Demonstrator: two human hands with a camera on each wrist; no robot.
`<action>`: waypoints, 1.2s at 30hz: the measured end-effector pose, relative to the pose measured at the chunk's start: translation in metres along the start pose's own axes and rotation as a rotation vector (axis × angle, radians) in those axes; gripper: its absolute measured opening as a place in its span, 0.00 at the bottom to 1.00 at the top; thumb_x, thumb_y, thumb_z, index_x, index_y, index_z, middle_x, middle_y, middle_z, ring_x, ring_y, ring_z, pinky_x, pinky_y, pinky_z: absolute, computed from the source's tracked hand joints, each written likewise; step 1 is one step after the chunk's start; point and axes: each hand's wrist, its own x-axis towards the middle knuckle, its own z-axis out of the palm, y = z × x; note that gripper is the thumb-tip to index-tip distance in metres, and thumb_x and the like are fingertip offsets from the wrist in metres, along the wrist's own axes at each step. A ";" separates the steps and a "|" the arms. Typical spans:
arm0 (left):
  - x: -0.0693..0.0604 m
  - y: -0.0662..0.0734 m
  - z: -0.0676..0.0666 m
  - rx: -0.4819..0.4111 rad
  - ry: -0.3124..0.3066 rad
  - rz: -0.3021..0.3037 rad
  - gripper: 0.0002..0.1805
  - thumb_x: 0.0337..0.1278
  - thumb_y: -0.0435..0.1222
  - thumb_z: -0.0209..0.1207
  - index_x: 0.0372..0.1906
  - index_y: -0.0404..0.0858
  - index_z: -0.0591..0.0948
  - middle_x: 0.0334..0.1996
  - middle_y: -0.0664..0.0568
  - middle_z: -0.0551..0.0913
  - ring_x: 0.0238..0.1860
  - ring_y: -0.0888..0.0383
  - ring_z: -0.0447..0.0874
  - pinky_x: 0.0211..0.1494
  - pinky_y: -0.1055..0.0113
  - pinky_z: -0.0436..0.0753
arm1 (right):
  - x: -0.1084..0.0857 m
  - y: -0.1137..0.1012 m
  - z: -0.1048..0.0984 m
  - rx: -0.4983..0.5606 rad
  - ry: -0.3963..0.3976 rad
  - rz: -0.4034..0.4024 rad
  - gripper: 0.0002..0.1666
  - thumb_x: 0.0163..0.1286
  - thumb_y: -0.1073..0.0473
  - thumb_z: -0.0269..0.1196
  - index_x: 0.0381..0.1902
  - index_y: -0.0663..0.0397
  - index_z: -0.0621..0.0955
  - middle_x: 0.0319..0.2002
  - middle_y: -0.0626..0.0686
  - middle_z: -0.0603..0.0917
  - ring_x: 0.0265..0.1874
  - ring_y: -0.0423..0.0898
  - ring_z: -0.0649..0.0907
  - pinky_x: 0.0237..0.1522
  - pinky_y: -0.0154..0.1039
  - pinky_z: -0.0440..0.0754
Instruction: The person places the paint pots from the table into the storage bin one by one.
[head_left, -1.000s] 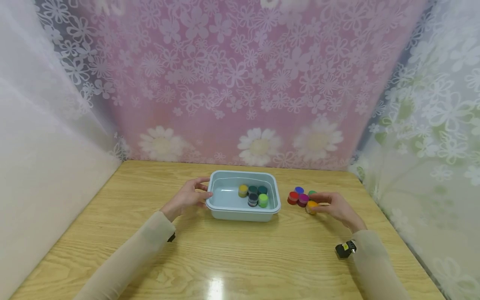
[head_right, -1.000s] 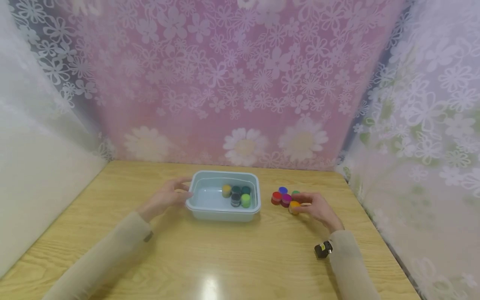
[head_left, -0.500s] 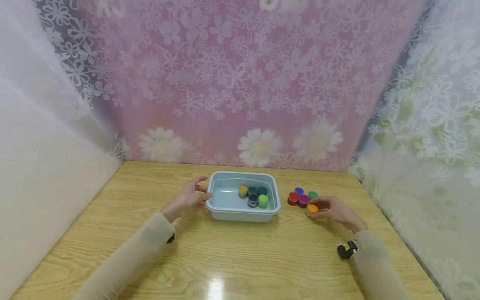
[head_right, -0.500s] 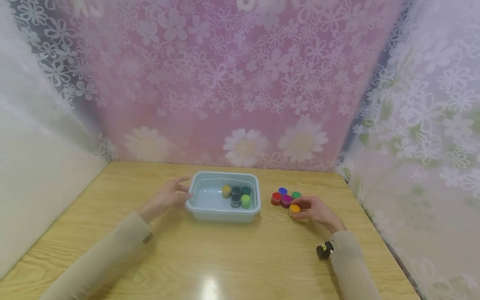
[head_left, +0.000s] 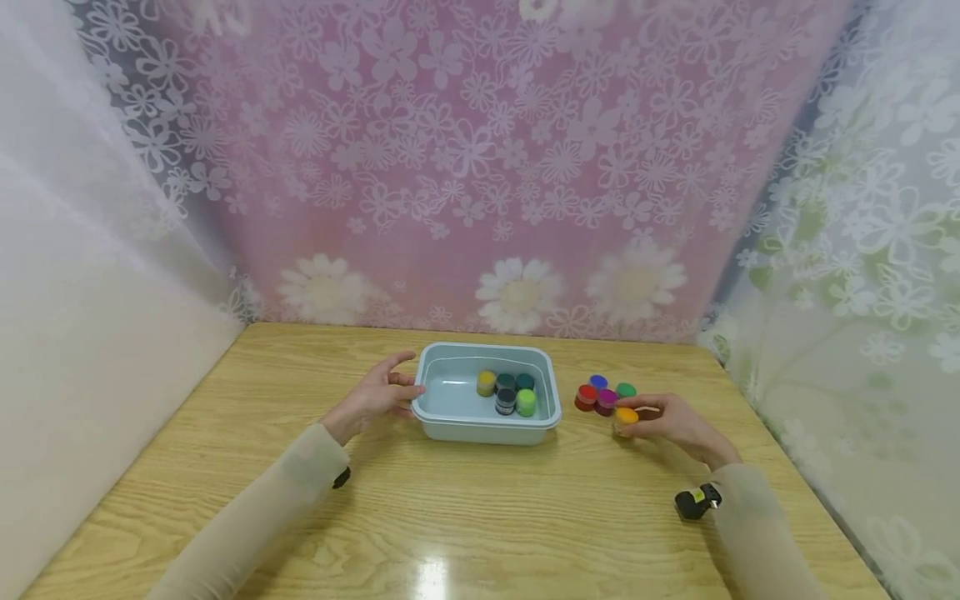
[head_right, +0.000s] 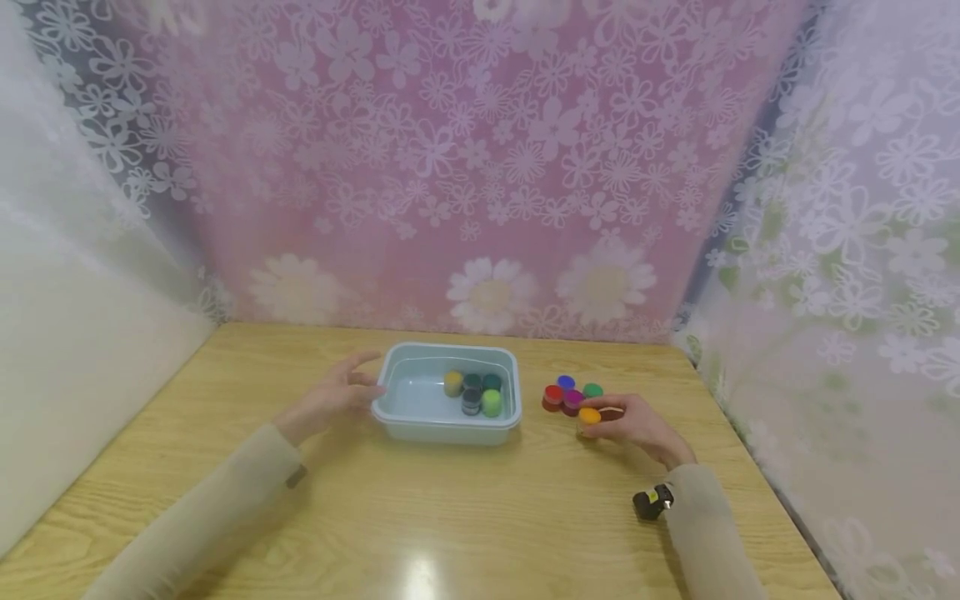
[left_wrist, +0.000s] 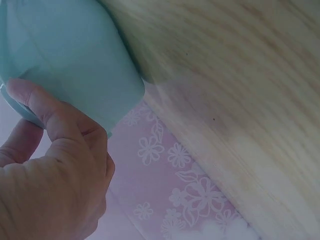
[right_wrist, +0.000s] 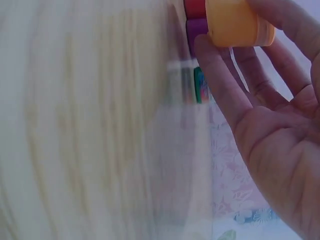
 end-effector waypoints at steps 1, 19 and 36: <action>0.000 0.000 0.000 0.000 -0.003 0.002 0.41 0.62 0.31 0.63 0.76 0.46 0.57 0.47 0.42 0.73 0.34 0.54 0.84 0.47 0.46 0.87 | 0.000 -0.002 0.001 0.006 -0.002 0.000 0.34 0.62 0.56 0.71 0.64 0.61 0.76 0.65 0.67 0.72 0.54 0.47 0.82 0.50 0.35 0.84; -0.004 0.003 0.003 -0.012 0.003 -0.010 0.37 0.62 0.32 0.63 0.74 0.45 0.64 0.44 0.45 0.74 0.32 0.56 0.81 0.45 0.50 0.88 | 0.013 -0.037 0.023 0.032 -0.054 -0.018 0.36 0.61 0.56 0.71 0.64 0.63 0.75 0.57 0.57 0.81 0.50 0.42 0.83 0.52 0.36 0.84; -0.007 0.004 0.005 -0.001 0.011 0.004 0.35 0.64 0.30 0.60 0.74 0.44 0.63 0.45 0.43 0.73 0.33 0.55 0.81 0.46 0.48 0.87 | 0.028 -0.087 0.048 0.086 -0.030 -0.027 0.35 0.60 0.53 0.72 0.63 0.59 0.77 0.51 0.52 0.85 0.33 0.45 0.80 0.28 0.34 0.75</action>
